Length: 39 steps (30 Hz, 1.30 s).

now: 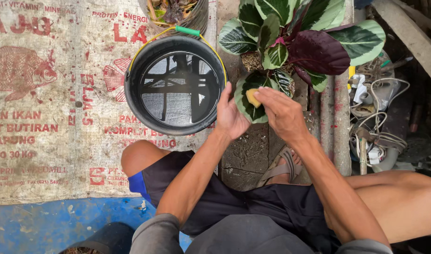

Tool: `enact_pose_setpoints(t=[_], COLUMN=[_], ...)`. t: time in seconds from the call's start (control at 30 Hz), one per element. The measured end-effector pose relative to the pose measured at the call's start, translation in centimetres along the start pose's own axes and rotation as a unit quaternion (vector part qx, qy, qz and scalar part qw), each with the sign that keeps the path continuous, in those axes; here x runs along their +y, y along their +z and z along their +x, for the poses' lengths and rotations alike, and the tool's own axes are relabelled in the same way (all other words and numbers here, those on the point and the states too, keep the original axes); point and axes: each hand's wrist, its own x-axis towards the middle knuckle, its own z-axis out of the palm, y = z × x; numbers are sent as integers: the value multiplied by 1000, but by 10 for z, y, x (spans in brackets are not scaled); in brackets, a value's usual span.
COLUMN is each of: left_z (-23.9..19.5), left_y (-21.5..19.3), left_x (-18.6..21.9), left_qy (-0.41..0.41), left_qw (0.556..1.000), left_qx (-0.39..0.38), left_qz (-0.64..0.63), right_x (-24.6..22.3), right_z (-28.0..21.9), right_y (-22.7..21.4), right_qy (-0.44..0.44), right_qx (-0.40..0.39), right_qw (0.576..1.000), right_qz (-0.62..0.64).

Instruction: The person sits on the floor and uses a yellow sponge to wipe the leaves of a potted plant. They repeatedly dip the sponge into a bucket of water and clean each leaf individually, moving around the plant to reach different sides.

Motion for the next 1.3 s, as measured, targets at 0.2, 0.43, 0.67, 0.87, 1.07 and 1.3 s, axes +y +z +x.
enact_pose_setpoints(t=[0.2,0.43,0.67,0.87,1.07,1.3], left_z=[41,68,66,55,52,51], left_y=[-29,-65,-61,-48,-46,-48], left_x=[18,-9,-6,-2,-6,-9], left_qy=[-64,8,-30,8,-4,-28], left_qw=[991,998,985,997,998,997], left_qx=[51,-41,-132,-22,-14,67], left_qz=[108,-40,-110,-77,-62,-1], right_x=[9,13,52,59,44,35], right_z=[12,2,14,22,28,35], right_y=[16,23,22,25,31,45], right_qy=[110,14,-32,-60,-18,18], right_qx=[71,72,44,22,15,15], right_qw=[990,996,996,992,994,991], right_qz=[52,43,-69,-107,-105,-134])
